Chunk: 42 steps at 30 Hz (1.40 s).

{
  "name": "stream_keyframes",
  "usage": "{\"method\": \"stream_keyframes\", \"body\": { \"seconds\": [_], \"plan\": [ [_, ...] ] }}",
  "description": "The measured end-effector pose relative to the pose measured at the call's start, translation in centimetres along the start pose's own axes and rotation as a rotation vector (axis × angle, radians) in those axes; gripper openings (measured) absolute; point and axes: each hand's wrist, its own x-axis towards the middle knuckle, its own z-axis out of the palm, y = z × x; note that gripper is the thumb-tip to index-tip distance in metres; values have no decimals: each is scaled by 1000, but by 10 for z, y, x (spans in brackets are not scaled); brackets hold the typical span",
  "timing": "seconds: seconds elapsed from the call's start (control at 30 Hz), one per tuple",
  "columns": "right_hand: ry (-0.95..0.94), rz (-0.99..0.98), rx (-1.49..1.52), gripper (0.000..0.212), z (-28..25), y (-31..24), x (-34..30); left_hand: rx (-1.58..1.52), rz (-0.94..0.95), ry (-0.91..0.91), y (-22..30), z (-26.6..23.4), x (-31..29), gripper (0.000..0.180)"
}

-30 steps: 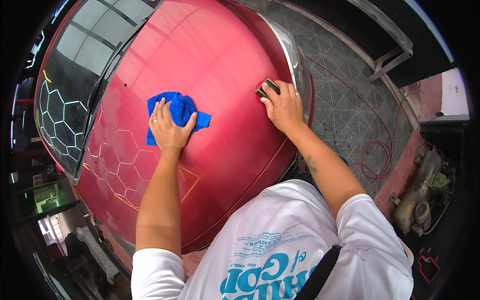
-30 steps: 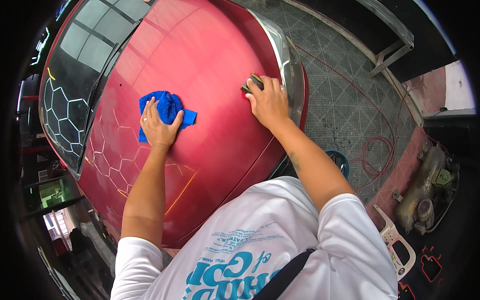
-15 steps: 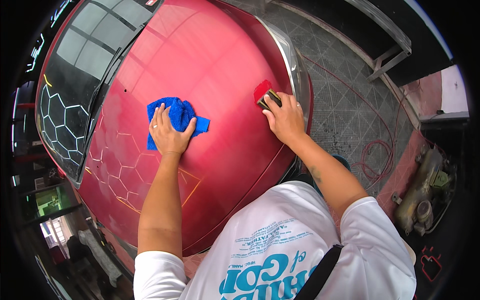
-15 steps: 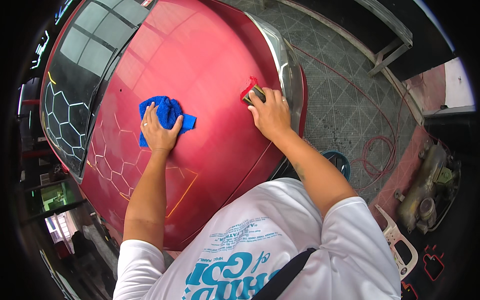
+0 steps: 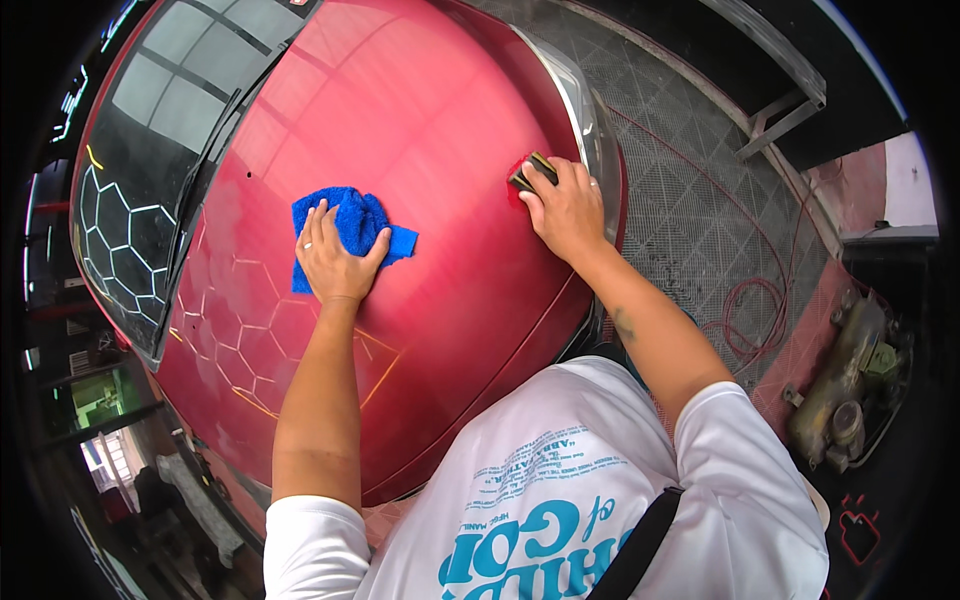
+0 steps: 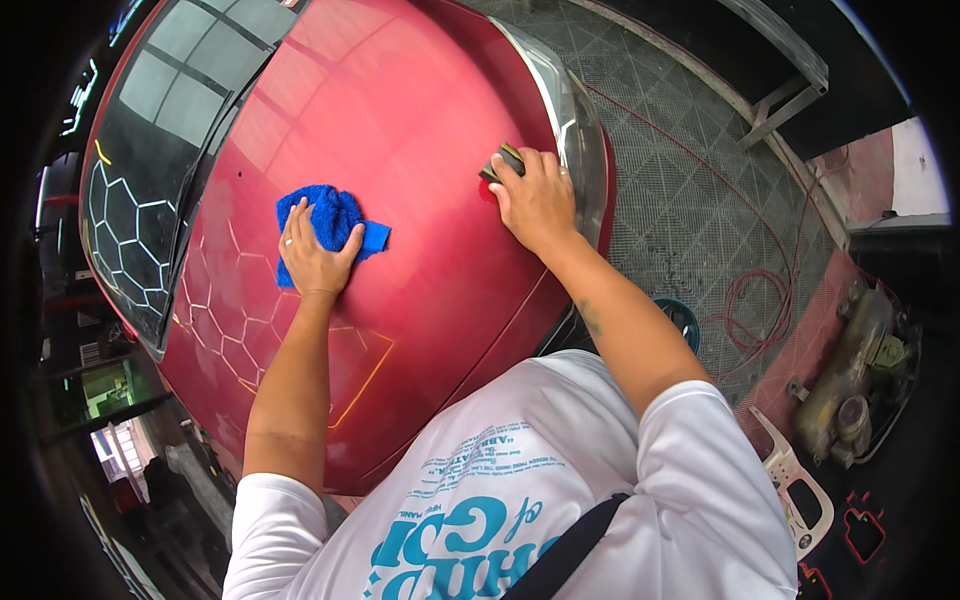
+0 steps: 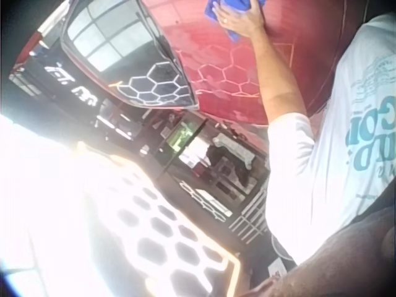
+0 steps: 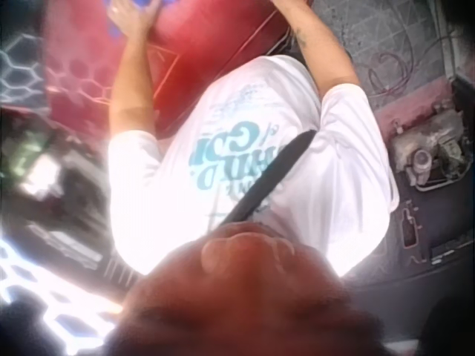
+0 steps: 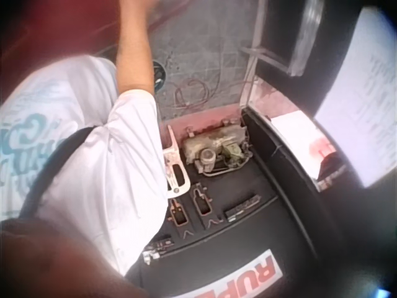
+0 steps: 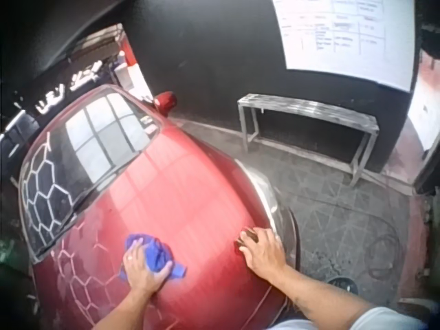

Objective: The person uses a small sanding block and a blue microfiber cloth to polish the hood of a red car. They repeatedly rub the surface with the block and wipe the area with the cloth, moving across different sections of the hood.

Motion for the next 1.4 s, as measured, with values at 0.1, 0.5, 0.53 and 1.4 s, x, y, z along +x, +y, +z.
{"method": "stream_keyframes", "body": {
  "seconds": [0.1,0.5,0.53,1.4],
  "plan": [
    [24,33,58,49,-1,-6,0,-10,2,-4,0,-1,1,96],
    [-94,89,48,50,4,-18,-7,-3,-9,-19,-2,1,0,96],
    [-26,55,50,50,4,-18,-7,-2,-11,-20,-2,1,0,96],
    [108,91,35,50,12,-4,-1,-6,-21,-2,-2,4,0,96]
  ]
}}
